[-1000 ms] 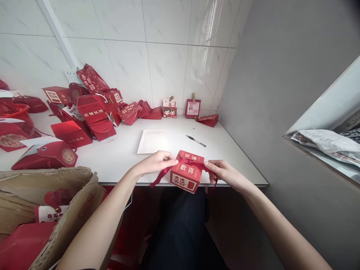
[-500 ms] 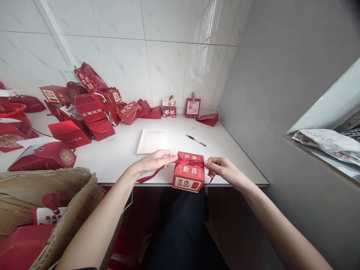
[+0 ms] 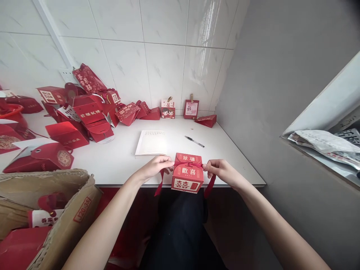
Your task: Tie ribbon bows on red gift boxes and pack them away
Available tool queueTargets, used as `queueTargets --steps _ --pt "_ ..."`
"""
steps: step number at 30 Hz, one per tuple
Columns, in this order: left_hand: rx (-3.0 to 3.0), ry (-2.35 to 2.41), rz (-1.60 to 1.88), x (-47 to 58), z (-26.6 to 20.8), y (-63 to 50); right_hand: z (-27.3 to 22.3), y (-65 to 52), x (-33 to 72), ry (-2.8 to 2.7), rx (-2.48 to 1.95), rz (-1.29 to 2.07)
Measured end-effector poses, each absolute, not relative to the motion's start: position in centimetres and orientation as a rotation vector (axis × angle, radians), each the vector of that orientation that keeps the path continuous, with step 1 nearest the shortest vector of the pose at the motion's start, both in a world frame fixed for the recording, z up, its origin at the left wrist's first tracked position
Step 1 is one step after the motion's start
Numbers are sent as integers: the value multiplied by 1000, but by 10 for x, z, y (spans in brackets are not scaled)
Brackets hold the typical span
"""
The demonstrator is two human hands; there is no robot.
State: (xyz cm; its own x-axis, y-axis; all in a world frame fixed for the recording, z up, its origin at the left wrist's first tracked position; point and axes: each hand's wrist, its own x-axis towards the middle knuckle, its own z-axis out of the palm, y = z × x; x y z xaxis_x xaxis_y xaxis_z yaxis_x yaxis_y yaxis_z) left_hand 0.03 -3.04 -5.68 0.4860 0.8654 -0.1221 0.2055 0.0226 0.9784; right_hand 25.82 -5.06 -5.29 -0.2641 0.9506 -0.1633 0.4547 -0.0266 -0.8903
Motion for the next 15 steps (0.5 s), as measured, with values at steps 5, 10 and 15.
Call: queueTargets --steps 5,10,15 --pt "1427 990 851 4 -75 -32 -62 -47 261 -1707 -1411 1334" --pt "1448 1061 942 7 -79 -35 -63 -45 265 -1699 -1324 1369" --pt "1495 1059 907 8 -61 -39 -38 -51 256 -1773 -1145 1286"
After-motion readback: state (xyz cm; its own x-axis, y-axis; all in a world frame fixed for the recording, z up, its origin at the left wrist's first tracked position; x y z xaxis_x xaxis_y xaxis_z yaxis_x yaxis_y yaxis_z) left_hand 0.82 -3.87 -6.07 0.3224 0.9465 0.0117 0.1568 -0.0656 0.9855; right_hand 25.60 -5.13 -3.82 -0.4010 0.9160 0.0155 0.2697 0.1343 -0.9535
